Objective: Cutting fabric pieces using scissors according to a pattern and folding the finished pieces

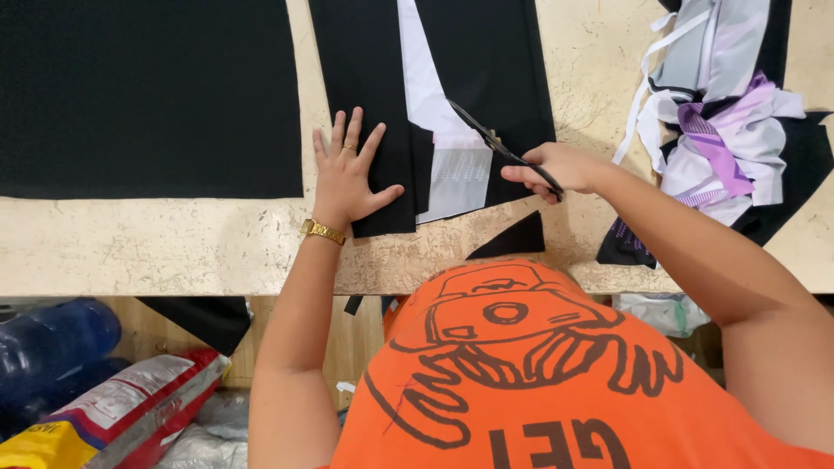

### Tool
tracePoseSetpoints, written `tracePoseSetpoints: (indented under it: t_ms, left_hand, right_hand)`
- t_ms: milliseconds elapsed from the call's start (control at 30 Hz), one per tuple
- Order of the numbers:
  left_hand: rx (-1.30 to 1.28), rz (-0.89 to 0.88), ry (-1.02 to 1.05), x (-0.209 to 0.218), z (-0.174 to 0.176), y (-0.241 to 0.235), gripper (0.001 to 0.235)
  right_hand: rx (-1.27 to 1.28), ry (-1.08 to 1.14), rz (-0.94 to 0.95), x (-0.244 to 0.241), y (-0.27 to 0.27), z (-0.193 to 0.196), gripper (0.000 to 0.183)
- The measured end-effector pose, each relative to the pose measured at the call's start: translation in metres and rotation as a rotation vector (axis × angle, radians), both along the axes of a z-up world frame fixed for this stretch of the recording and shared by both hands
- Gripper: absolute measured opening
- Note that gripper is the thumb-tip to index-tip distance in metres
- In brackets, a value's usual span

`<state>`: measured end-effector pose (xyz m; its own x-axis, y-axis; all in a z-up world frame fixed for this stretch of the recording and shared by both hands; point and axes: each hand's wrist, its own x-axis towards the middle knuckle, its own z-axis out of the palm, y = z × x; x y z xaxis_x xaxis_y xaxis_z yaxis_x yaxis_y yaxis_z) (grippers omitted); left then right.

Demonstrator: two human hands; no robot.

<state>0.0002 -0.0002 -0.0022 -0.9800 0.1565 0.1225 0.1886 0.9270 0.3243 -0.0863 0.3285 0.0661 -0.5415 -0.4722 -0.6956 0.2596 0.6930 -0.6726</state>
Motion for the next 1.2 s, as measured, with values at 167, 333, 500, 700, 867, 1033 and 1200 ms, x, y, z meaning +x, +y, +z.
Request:
tracePoseSetpoints:
  t_ms: [167,333,500,700,867,1033,1200]
  left_hand:
    - [0.005,0.007,0.006,0.0,0.0,-0.001,0.093]
    - [0.013,0.014,0.014,0.0,0.001,-0.001,0.093]
    - [0.028,0.01,0.023,0.0,0.001,-0.001,0.095]
    - [0.032,0.017,0.044,0.0,0.002,-0.001,0.094]
    - [0.03,0.02,0.043,0.0,-0.001,-0.002,0.095]
    - [0.035,0.019,0.047,0.0,0.001,-0.001,0.094]
    - [0.042,0.024,0.041,0.0,0.003,0.0,0.094]
  right_hand:
    - [-0.029,-0.005,-0.125,0.013,-0.004,-0.026,0.043]
    - [-0.069,-0.001,-0.217,0.03,-0.013,-0.025,0.039]
    - [-0.159,-0.181,-0.356,0.035,-0.025,-0.037,0.051]
    - [-0.229,-0.183,-0.406,0.023,-0.048,-0.031,0.055]
    - [-0.245,-0.168,-0.474,0.028,-0.056,-0.051,0.049]
    - [-0.251,-0.201,-0.512,0.025,-0.064,-0.045,0.054]
    - [-0.251,-0.222,-0.517,0.005,-0.079,-0.044,0.059]
